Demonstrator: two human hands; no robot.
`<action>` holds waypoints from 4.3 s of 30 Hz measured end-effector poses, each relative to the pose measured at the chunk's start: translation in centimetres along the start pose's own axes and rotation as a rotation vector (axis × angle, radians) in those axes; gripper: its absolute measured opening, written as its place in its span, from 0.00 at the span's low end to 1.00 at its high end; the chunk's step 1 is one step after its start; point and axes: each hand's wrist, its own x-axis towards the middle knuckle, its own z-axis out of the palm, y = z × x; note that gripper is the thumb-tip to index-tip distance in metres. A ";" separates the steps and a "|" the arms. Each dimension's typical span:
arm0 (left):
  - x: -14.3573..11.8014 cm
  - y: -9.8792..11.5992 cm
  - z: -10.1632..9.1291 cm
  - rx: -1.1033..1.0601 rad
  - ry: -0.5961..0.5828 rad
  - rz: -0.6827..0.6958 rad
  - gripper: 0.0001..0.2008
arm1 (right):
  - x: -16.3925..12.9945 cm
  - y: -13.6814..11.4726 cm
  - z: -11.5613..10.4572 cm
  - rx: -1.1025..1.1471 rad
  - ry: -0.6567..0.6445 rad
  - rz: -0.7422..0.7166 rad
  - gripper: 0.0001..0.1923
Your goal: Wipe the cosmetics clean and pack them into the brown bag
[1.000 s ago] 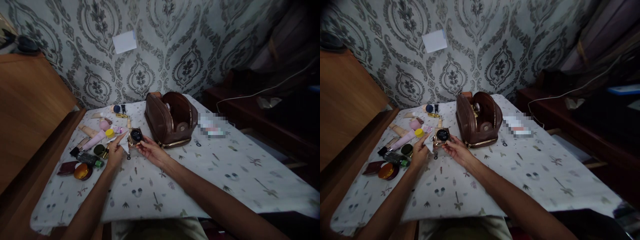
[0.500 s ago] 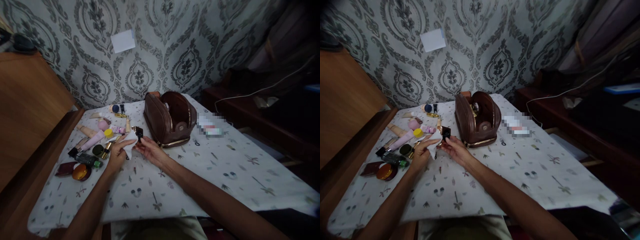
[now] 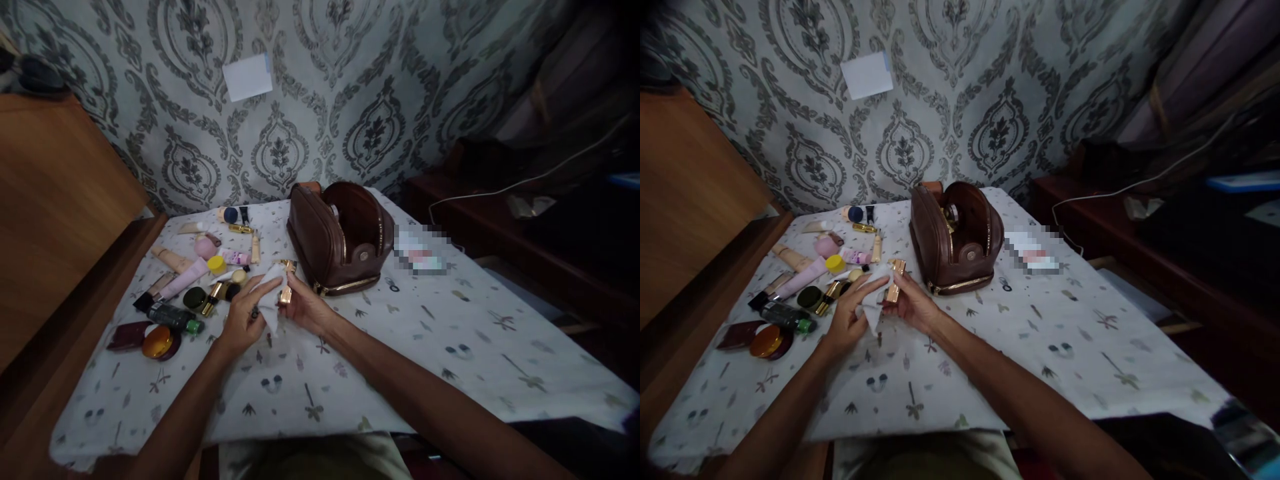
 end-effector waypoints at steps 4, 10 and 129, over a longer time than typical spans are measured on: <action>-0.2 0.1 0.3 0.056 -0.036 0.016 0.36 | -0.3 0.0 0.1 -0.046 -0.028 -0.035 0.29; 0.1 0.4 0.3 0.114 -0.004 0.018 0.35 | -0.6 -0.2 0.3 -0.084 -0.081 -0.023 0.30; 0.1 -1.6 0.3 0.399 0.202 -0.100 0.20 | -0.1 -0.5 0.0 0.204 -0.041 0.128 0.14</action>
